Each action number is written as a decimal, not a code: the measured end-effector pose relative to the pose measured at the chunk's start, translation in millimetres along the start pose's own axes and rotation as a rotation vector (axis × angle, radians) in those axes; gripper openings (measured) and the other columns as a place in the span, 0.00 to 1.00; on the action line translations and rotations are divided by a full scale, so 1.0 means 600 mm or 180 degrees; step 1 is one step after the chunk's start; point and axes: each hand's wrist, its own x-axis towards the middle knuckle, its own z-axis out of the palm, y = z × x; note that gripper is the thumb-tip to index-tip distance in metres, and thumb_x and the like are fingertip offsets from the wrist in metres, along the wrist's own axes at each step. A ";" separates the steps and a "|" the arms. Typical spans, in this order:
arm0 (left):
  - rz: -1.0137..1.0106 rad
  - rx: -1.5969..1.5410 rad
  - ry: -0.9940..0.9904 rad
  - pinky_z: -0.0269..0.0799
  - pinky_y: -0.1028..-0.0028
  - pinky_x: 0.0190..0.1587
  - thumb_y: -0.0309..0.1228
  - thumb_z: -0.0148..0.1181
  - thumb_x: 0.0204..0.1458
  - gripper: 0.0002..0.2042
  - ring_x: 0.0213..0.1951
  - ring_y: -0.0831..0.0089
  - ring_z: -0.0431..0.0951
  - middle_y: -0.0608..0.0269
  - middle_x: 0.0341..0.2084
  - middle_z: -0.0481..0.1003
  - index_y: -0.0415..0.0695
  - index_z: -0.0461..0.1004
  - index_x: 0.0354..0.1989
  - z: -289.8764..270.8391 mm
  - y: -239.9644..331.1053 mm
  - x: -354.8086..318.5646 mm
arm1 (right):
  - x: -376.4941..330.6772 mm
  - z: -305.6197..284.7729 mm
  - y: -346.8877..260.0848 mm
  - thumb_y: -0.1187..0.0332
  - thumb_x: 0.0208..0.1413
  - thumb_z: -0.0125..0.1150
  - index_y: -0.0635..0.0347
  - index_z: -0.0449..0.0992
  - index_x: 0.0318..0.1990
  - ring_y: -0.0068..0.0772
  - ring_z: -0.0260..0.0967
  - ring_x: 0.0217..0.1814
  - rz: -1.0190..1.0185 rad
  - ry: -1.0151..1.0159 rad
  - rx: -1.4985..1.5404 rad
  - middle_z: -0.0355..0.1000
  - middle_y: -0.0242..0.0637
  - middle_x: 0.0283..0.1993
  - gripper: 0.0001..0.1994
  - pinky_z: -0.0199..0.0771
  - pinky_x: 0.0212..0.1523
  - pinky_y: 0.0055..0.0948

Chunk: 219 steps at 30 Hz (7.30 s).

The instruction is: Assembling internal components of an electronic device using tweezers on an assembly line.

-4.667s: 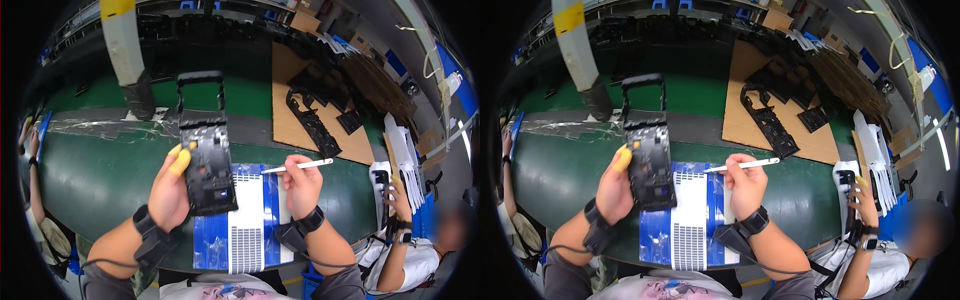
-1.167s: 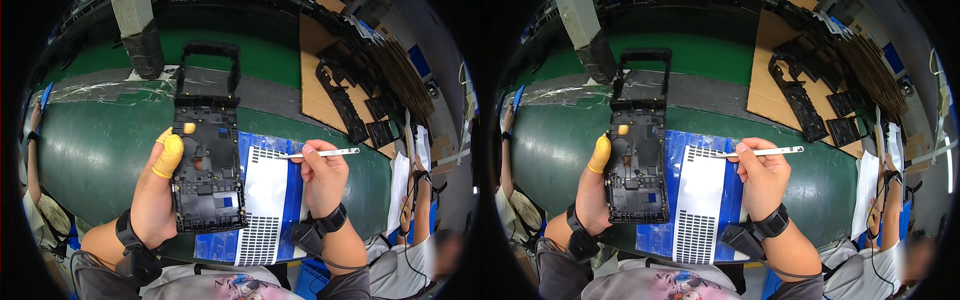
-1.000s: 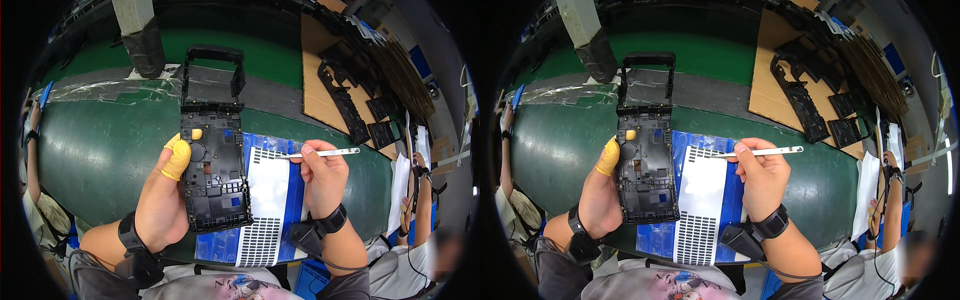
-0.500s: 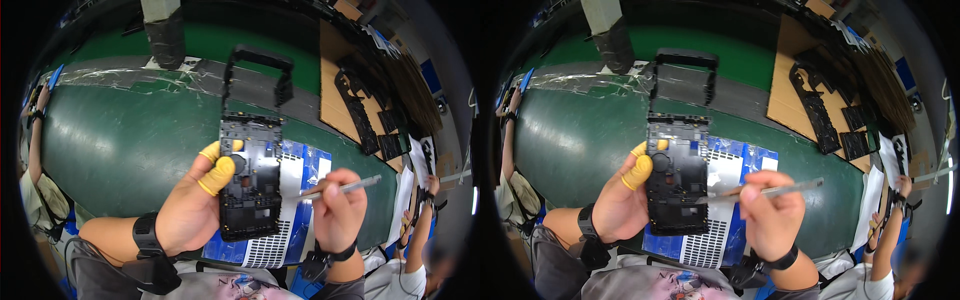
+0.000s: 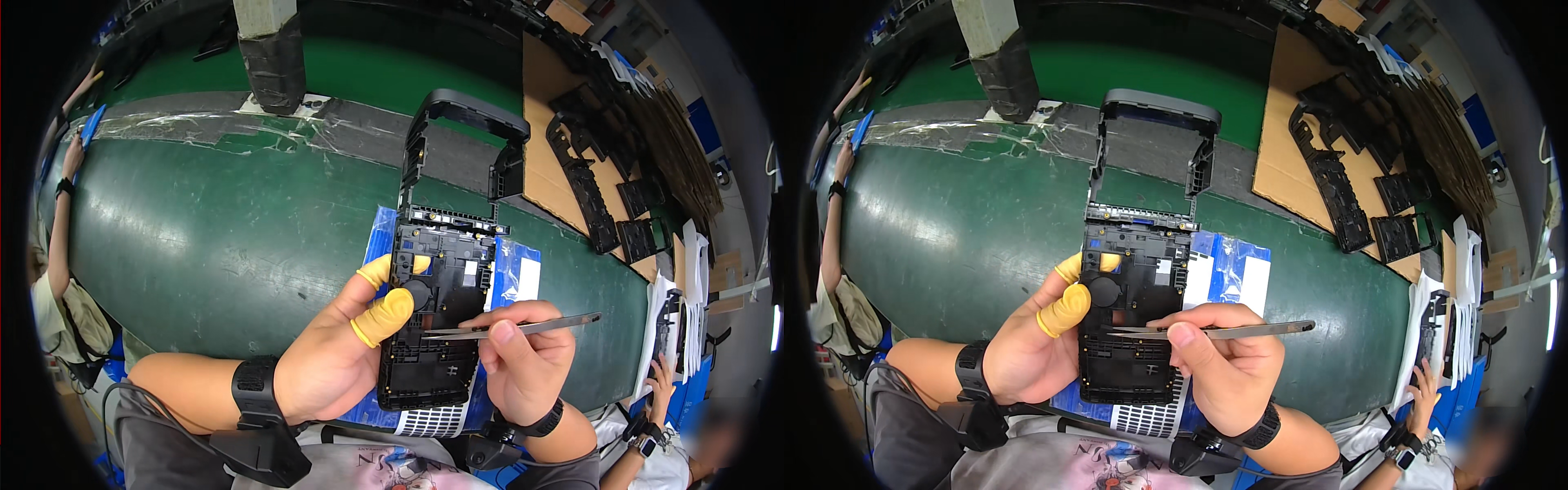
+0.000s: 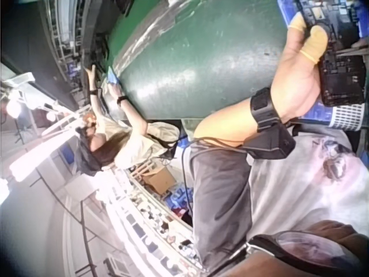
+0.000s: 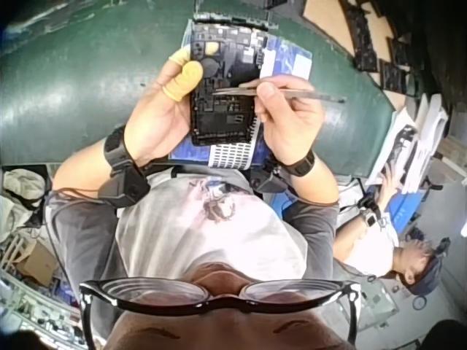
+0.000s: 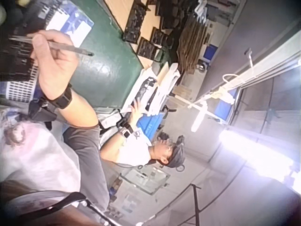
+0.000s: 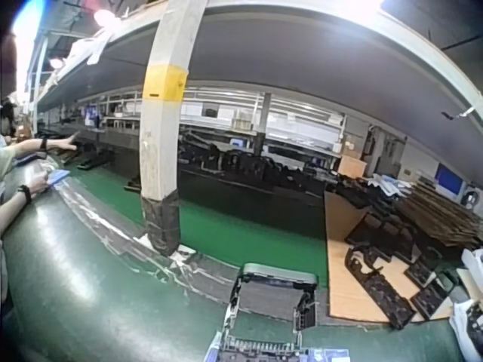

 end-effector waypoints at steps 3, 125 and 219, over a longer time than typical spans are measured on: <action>0.0005 -0.0037 -0.0042 0.62 0.69 0.48 0.33 0.47 0.52 0.17 0.47 0.73 0.65 0.63 0.46 0.63 0.48 0.56 0.51 0.001 0.000 -0.001 | 0.001 0.002 0.001 0.77 0.48 0.53 0.67 0.68 0.32 0.16 0.60 0.20 -0.0064 0.0053 -0.0029 0.71 0.44 0.28 0.04 0.60 0.20 0.13; 0.0429 0.0404 0.0012 0.60 0.68 0.50 0.31 0.43 0.53 0.25 0.50 0.71 0.61 0.63 0.51 0.57 0.50 0.43 0.59 -0.008 0.040 0.014 | 0.052 -0.029 -0.011 0.79 0.45 0.53 0.65 0.66 0.35 0.17 0.60 0.18 -0.0024 0.0545 0.0295 0.68 0.38 0.24 0.08 0.56 0.17 0.13; 0.0179 -0.0039 -0.0469 0.60 0.69 0.52 0.33 0.41 0.54 0.25 0.52 0.72 0.61 0.63 0.52 0.57 0.51 0.40 0.59 -0.013 0.022 0.008 | 0.009 0.019 0.007 0.79 0.47 0.53 0.66 0.65 0.39 0.19 0.63 0.22 0.0045 -0.0002 0.0142 0.70 0.44 0.29 0.10 0.62 0.21 0.15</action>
